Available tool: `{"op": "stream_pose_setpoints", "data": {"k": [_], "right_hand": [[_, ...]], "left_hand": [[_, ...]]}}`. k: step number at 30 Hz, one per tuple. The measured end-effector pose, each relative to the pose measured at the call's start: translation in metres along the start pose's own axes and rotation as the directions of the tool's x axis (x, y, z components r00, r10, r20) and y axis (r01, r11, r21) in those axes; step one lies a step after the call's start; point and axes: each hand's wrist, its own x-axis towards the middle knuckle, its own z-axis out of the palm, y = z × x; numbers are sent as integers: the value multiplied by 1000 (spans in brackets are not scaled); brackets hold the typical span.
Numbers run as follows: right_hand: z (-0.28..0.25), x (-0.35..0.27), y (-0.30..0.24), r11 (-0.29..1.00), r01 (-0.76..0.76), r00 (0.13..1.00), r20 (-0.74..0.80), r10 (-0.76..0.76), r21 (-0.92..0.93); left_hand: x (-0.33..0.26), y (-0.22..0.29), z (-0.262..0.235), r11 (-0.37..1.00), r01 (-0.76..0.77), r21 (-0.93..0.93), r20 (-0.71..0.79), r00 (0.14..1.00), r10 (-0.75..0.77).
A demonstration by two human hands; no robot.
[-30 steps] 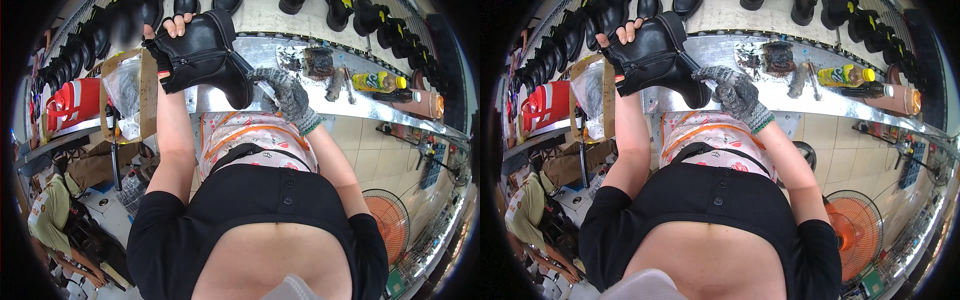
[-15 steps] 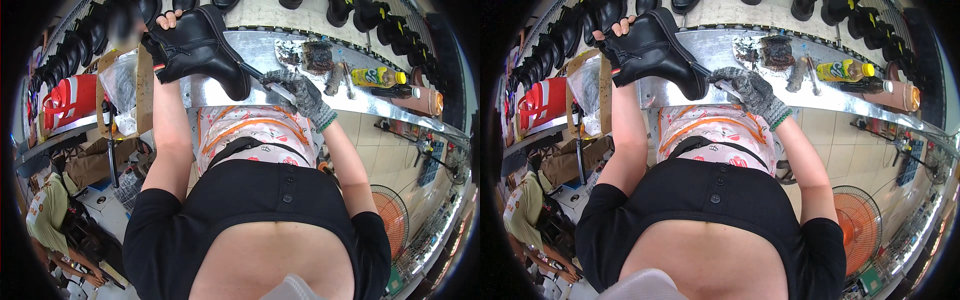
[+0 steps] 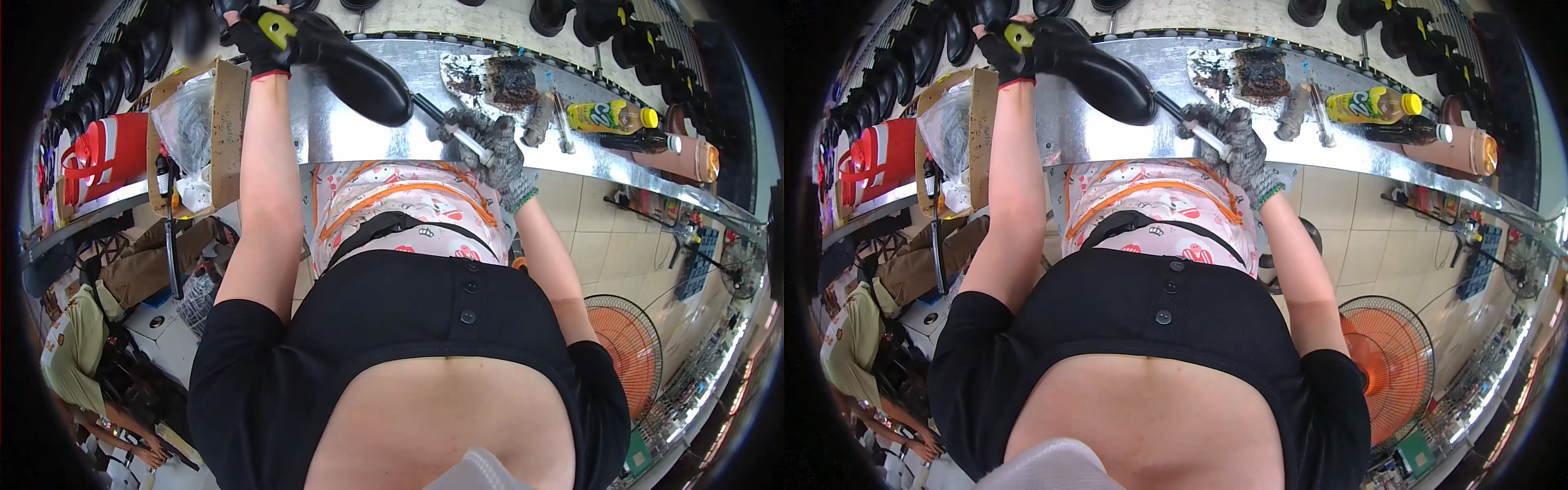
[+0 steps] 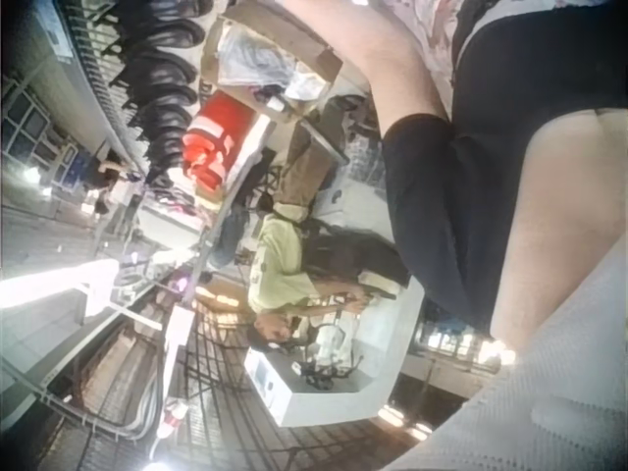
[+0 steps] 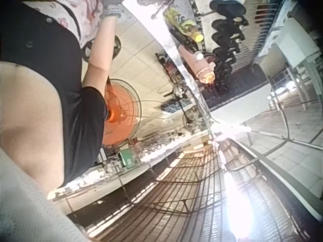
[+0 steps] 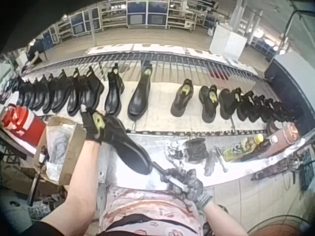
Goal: The person repeatedly picks up black shoes from a conveyor belt and applies a substance to the surface using a brush. They handle the shoes one at a time, rotating them to cover different areas before placing them back on the belt. The process is repetitive and involves consistent hand movements.
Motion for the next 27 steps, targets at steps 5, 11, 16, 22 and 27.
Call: {"op": "stream_pose_setpoints", "data": {"k": [5, 11, 16, 22, 27], "right_hand": [[-2, 14, 2, 983, -42, 996, -70, 55, 179], [19, -14, -16, 995, 81, 962, -256, -93, -59], [39, -18, -26, 973, 124, 924, -336, -185, -196], [38, -19, -25, 980, 98, 910, -382, -159, -173], [11, -6, -7, 825, 78, 838, -411, -359, -560]], "left_hand": [[27, -50, -97, 632, -239, 737, -4, 934, 358], [-28, 8, 2, 421, -230, 877, 83, 938, 337], [-54, 48, 26, 344, -155, 926, 50, 954, 296], [-92, 73, 24, 288, -58, 956, -7, 976, 219], [-133, 88, 28, 347, -46, 937, -38, 972, 233]]}}
